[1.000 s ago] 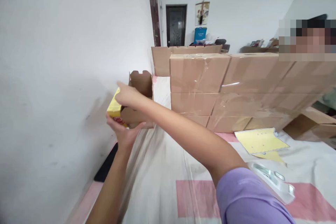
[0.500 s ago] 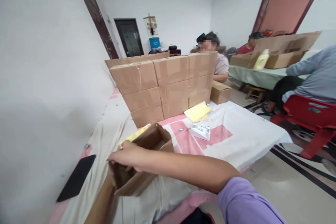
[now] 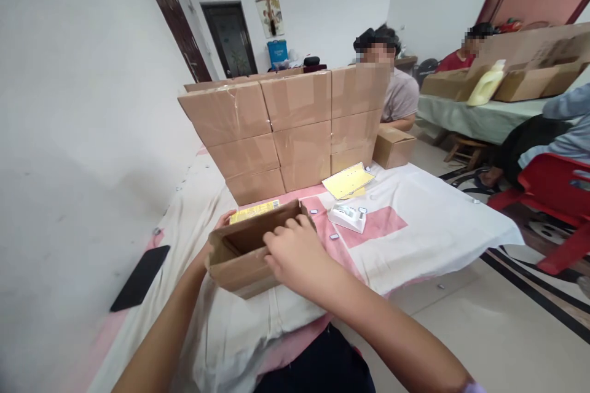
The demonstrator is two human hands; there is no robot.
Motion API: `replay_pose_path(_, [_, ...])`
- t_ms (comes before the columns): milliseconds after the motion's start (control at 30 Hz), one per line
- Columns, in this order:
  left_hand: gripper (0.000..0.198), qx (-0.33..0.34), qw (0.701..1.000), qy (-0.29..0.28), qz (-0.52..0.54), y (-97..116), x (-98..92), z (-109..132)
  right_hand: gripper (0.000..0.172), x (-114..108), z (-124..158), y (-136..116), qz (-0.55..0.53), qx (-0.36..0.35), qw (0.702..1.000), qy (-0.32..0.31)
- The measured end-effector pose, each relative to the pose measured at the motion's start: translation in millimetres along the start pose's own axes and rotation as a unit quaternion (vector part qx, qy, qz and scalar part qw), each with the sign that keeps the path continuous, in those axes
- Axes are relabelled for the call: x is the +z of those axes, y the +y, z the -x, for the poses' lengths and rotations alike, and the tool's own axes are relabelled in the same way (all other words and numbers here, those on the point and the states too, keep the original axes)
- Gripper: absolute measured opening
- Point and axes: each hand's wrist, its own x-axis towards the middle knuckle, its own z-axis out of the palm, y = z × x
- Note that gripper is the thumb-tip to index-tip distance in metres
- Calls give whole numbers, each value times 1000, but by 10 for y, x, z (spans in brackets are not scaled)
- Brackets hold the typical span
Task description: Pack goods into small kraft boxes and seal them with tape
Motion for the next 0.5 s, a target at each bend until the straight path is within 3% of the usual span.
replay_pose_path(100, [45, 8, 998, 52, 40, -49, -123, -81, 9, 142, 104, 199, 43, -7, 999, 9])
replay_pose_path(167, [56, 18, 991, 122, 54, 39, -338, -70, 8, 223, 129, 233, 41, -25, 998, 30])
replay_pose_path(267, [70, 51, 965, 246, 72, 325, -757, 65, 9, 284, 132, 226, 33, -38, 997, 58])
replay_pose_path(333, [76, 86, 952, 284, 78, 568, -974, 213, 9, 299, 121, 232, 22, -41, 996, 71])
replay_pose_path(400, [79, 121, 962, 242, 34, 804, -1061, 358, 8, 311, 107, 255, 13, -46, 995, 82])
replay_pose_path(500, [63, 126, 981, 56, -134, 1081, -947, 464, 5, 340, 99, 300, 0, -60, 993, 105])
